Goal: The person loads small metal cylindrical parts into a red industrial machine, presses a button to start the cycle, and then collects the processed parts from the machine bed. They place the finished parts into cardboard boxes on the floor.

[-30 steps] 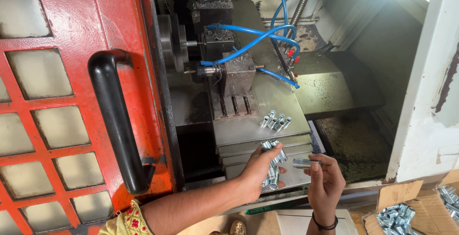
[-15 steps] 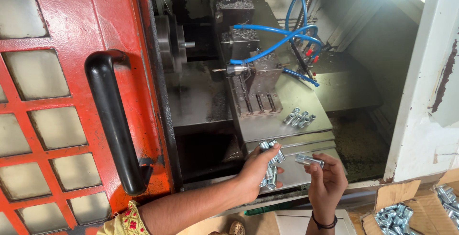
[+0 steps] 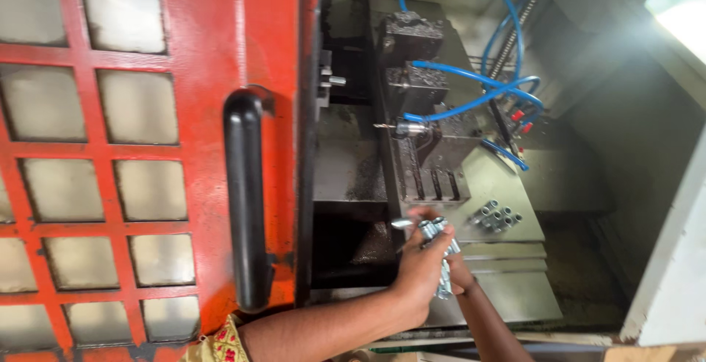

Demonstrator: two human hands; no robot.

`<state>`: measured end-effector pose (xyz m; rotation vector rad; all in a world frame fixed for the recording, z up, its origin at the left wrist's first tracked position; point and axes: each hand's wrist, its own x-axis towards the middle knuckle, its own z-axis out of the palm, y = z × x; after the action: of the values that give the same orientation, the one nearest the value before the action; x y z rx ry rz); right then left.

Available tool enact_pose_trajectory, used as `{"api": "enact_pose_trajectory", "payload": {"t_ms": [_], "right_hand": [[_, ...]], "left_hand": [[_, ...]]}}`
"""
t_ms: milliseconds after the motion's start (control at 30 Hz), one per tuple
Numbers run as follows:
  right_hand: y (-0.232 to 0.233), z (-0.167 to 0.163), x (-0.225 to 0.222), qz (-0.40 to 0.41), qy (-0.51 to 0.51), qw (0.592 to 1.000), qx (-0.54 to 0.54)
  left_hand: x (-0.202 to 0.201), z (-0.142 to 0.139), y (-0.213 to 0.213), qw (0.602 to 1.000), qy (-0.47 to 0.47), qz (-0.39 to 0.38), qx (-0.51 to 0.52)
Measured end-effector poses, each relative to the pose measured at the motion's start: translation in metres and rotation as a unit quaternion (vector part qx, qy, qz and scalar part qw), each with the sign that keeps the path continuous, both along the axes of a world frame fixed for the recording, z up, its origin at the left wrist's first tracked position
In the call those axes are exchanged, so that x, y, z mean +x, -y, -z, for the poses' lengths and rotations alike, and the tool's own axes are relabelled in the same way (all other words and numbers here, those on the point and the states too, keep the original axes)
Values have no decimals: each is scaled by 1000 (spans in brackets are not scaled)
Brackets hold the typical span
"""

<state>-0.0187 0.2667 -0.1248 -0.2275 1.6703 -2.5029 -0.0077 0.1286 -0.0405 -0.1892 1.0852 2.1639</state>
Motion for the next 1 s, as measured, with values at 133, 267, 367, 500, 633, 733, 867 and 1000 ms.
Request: {"api": "enact_pose_trajectory", "payload": {"t_ms": [133,267,367,500,633,733,867,1000], "right_hand": [[61,36,-141,107,37,960,257],[104,62,-272,218,58,964,140],[119,43,-347,240,-24,968,-69],[133,-6,-396,211,57,941,-257],[139,-35,-409,250,101,922,-277],[139,-36,-405,378,52,898,-217],[140,-18,-391,396,5,916,-68],[138,-7,-380,329,20,944,18]], "left_hand": [[-11,-6,2,999,16,-29,16],[-28,-17,5,997,35,-57,44],[-46,-24,5,995,21,-97,23],[-56,-26,6,994,48,-91,43],[-59,-25,5,993,33,-102,44],[-59,-25,5,994,27,-96,36],[-54,-25,7,996,35,-76,16],[-50,-26,10,998,34,-58,15]]}}
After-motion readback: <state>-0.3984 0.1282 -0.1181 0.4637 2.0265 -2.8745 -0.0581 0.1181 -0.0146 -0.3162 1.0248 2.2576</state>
